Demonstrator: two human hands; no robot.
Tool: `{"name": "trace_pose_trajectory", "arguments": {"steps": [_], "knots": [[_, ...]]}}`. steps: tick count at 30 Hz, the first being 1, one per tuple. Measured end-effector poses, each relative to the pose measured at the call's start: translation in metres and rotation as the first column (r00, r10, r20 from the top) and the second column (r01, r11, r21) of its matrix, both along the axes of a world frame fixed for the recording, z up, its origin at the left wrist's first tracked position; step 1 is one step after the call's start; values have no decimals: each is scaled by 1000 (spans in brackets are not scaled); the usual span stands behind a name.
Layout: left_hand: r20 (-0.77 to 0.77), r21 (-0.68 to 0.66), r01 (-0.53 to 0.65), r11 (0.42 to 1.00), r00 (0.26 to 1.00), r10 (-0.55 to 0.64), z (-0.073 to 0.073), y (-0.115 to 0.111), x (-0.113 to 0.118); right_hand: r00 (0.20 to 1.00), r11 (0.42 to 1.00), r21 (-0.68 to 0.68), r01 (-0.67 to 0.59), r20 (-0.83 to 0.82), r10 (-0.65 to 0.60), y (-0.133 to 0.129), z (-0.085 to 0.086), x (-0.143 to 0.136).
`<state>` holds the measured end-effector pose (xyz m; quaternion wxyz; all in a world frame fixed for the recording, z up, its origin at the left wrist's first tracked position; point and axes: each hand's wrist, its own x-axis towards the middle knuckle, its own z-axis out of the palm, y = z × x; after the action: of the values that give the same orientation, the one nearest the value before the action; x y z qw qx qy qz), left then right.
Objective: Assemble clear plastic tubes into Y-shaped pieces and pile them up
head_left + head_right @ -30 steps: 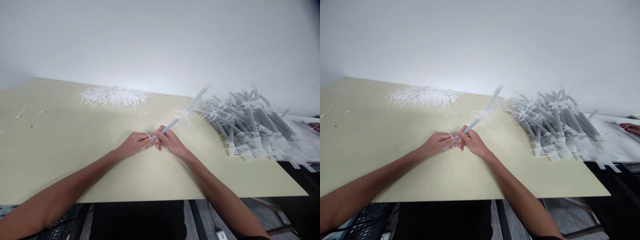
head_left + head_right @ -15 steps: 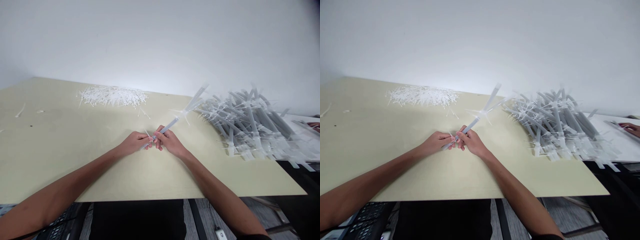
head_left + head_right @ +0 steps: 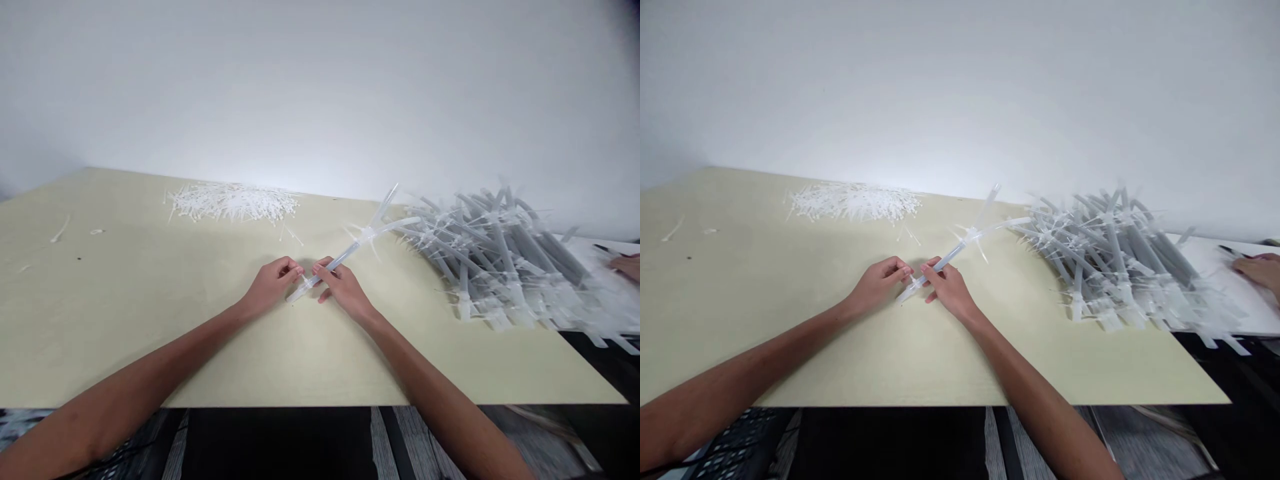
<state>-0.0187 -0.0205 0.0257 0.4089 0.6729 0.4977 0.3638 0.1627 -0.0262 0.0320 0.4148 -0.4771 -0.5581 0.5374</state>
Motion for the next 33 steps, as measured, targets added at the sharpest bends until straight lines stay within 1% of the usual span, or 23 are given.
{"name": "trace_pose_trajectory", "arguments": {"steps": [2,5,7,10,13,15,17,20,24,27,30,33], "knots": [[-7,-10,-15,1000,1000,15,0,0,0,993,997,-41,-58,-105,54,-1,3,-1],[42,-22,15,1000,999,-14,2,-1,1,969,988,-85,-129,-222,108,0,5,-2],[65,-29,44,999,997,-42,3,-2,1,968,987,-87,-133,-226,111,1,4,-1],[67,-29,74,997,995,-72,-1,0,1,972,987,-64,-145,-196,130,1,5,0],[50,-35,58,998,997,-56,-6,2,0,957,974,-52,-222,-201,207,1,6,0],[35,-35,30,999,999,-29,-8,3,1,952,968,-46,-246,-200,232,2,5,0],[17,-8,6,1000,1000,-6,-7,2,1,957,971,-39,-234,-185,223,4,3,-1],[-29,98,-9,995,1000,12,-2,-2,1,961,976,-28,-216,-183,207,6,-1,-2],[-103,240,8,971,995,17,2,-8,0,953,974,-25,-225,-213,215,6,-3,-2],[-128,296,28,955,992,11,3,-10,-1,950,972,-30,-232,-223,220,6,-3,-1],[-89,258,-2,966,996,26,4,-11,0,958,981,-28,-194,-222,183,7,-3,1],[6,143,-50,988,999,49,6,-12,3,956,986,16,-163,-242,162,9,-2,4]]}}
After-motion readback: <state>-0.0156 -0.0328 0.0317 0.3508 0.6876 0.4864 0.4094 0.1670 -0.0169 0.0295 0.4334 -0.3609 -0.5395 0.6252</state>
